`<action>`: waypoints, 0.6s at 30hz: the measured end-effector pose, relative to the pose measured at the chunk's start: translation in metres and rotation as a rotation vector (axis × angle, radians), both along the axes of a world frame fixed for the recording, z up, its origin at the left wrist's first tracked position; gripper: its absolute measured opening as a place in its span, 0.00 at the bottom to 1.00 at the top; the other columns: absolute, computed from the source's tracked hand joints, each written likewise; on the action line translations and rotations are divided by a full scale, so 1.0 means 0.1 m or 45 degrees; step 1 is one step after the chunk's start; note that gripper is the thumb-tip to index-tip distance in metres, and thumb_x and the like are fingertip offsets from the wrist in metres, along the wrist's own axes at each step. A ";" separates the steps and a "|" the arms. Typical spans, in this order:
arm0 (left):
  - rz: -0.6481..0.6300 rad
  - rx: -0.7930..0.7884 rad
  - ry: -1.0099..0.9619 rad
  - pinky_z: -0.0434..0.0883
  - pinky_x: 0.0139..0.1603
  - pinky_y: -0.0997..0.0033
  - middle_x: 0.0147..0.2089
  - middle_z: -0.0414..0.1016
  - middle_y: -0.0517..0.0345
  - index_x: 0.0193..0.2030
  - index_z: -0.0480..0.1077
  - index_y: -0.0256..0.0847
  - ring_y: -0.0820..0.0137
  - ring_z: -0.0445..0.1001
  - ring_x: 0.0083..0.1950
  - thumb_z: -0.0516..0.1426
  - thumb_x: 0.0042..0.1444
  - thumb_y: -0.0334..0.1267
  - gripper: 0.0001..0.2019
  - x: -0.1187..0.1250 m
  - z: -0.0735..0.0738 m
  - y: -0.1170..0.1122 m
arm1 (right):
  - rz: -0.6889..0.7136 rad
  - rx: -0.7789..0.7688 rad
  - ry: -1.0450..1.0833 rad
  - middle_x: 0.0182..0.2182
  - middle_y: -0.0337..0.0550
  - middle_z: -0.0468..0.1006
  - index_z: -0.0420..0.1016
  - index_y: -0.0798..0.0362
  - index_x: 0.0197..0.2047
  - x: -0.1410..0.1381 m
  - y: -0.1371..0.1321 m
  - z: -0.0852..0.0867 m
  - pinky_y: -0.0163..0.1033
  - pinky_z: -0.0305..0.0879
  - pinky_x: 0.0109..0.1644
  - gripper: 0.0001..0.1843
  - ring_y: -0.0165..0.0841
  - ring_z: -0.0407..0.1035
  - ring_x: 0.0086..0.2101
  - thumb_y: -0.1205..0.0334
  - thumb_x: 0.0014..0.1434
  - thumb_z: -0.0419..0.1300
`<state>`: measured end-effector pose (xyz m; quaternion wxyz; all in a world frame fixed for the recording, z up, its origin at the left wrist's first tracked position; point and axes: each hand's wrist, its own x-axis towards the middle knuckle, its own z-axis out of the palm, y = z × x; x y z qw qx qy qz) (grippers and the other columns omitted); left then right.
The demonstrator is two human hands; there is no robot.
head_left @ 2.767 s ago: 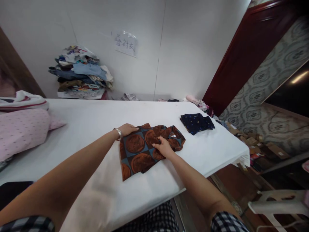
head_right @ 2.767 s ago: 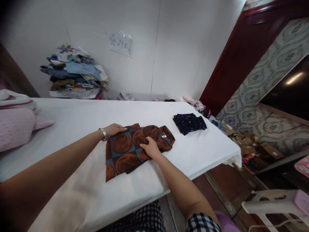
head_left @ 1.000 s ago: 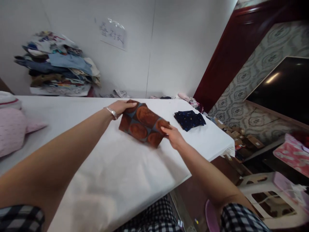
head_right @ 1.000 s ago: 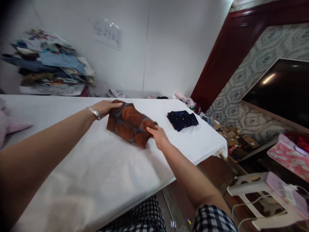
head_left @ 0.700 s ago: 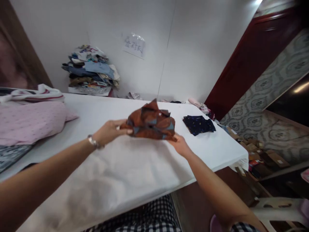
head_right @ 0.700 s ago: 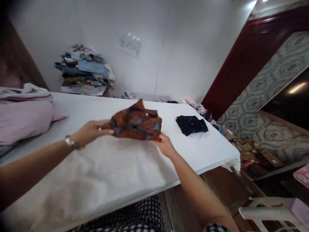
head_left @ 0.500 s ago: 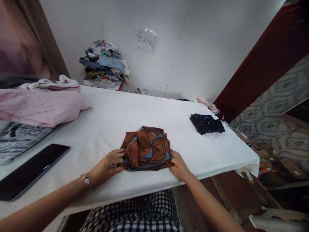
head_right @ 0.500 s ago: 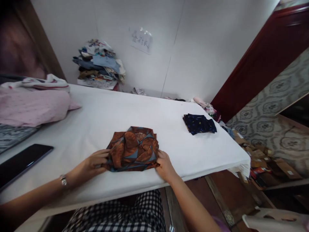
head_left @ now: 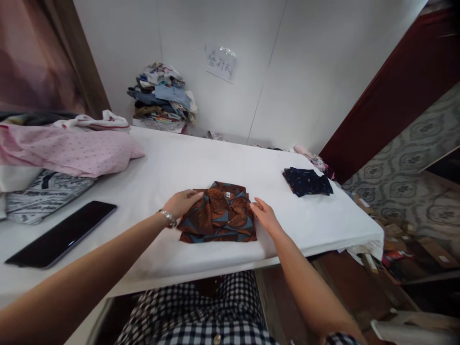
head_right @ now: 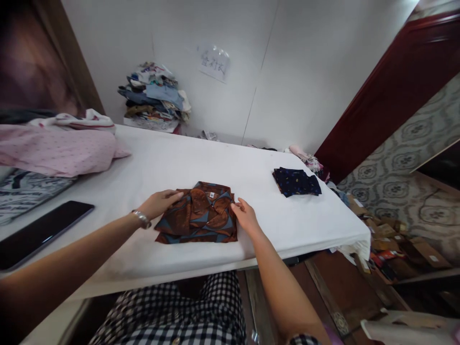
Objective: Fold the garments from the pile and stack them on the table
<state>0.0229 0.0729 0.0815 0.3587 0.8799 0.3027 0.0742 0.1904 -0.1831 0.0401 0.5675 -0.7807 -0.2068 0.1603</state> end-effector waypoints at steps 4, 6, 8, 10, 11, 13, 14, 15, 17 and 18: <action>-0.025 0.047 0.118 0.68 0.36 0.67 0.36 0.79 0.51 0.31 0.75 0.40 0.60 0.75 0.38 0.55 0.49 0.50 0.15 0.31 -0.05 -0.05 | 0.094 -0.320 -0.298 0.35 0.42 0.80 0.76 0.49 0.47 0.11 0.33 0.02 0.44 0.67 0.46 0.19 0.37 0.73 0.36 0.57 0.50 0.62; -0.015 0.048 0.083 0.67 0.34 0.68 0.32 0.78 0.53 0.28 0.73 0.40 0.62 0.75 0.36 0.56 0.49 0.45 0.11 0.31 -0.03 -0.10 | 0.143 -0.343 -0.403 0.33 0.40 0.80 0.78 0.49 0.41 0.11 0.39 0.04 0.42 0.67 0.45 0.13 0.36 0.72 0.35 0.62 0.51 0.60; 0.009 0.045 0.004 0.66 0.35 0.70 0.33 0.78 0.56 0.31 0.72 0.41 0.66 0.74 0.36 0.53 0.51 0.45 0.11 0.21 -0.01 -0.13 | 0.116 -0.257 -0.500 0.35 0.41 0.80 0.78 0.49 0.38 0.10 0.40 0.07 0.41 0.66 0.46 0.10 0.35 0.72 0.37 0.63 0.53 0.58; 0.041 0.000 -0.096 0.67 0.34 0.71 0.34 0.77 0.60 0.34 0.71 0.43 0.68 0.74 0.36 0.51 0.53 0.48 0.13 0.08 -0.01 -0.14 | 0.074 -0.160 -0.594 0.38 0.41 0.80 0.78 0.49 0.38 0.06 0.37 0.08 0.41 0.66 0.48 0.10 0.35 0.72 0.39 0.62 0.55 0.57; 0.053 -0.033 -0.113 0.67 0.34 0.71 0.33 0.77 0.61 0.33 0.70 0.43 0.68 0.74 0.35 0.51 0.53 0.49 0.13 0.01 -0.03 -0.14 | 0.075 -0.150 -0.629 0.38 0.40 0.79 0.78 0.48 0.38 0.04 0.36 0.07 0.41 0.65 0.49 0.10 0.35 0.71 0.40 0.61 0.55 0.57; 0.076 -0.077 -0.071 0.66 0.32 0.70 0.30 0.76 0.61 0.30 0.69 0.43 0.68 0.74 0.33 0.52 0.52 0.49 0.12 -0.07 -0.11 -0.13 | 0.114 -0.225 -0.655 0.38 0.40 0.79 0.78 0.48 0.38 0.01 0.35 0.02 0.42 0.65 0.49 0.10 0.36 0.71 0.41 0.63 0.55 0.56; 0.087 -0.081 -0.030 0.66 0.32 0.70 0.29 0.76 0.60 0.29 0.69 0.43 0.67 0.74 0.33 0.53 0.51 0.48 0.11 -0.09 -0.15 -0.13 | 0.136 -0.289 -0.658 0.38 0.41 0.79 0.78 0.49 0.38 0.00 0.36 -0.01 0.42 0.65 0.49 0.10 0.36 0.71 0.41 0.64 0.55 0.56; 0.095 -0.072 0.010 0.66 0.33 0.69 0.29 0.76 0.60 0.29 0.69 0.43 0.66 0.74 0.34 0.53 0.51 0.47 0.11 -0.09 -0.20 -0.13 | 0.149 -0.353 -0.662 0.38 0.42 0.79 0.78 0.49 0.38 -0.02 0.37 -0.05 0.43 0.64 0.50 0.10 0.37 0.71 0.41 0.65 0.54 0.56; 0.096 -0.043 0.044 0.65 0.34 0.68 0.29 0.76 0.59 0.29 0.69 0.43 0.65 0.74 0.35 0.52 0.52 0.49 0.12 -0.08 -0.26 -0.12 | 0.159 -0.430 -0.673 0.40 0.44 0.78 0.78 0.50 0.38 -0.02 0.39 -0.12 0.44 0.64 0.50 0.11 0.38 0.71 0.43 0.67 0.55 0.56; 0.089 -0.036 0.045 0.66 0.34 0.68 0.30 0.76 0.58 0.29 0.69 0.43 0.65 0.74 0.35 0.52 0.53 0.51 0.14 -0.08 -0.26 -0.13 | 0.161 -0.436 -0.677 0.40 0.44 0.78 0.78 0.50 0.39 -0.02 0.39 -0.15 0.43 0.64 0.51 0.11 0.38 0.70 0.43 0.67 0.55 0.56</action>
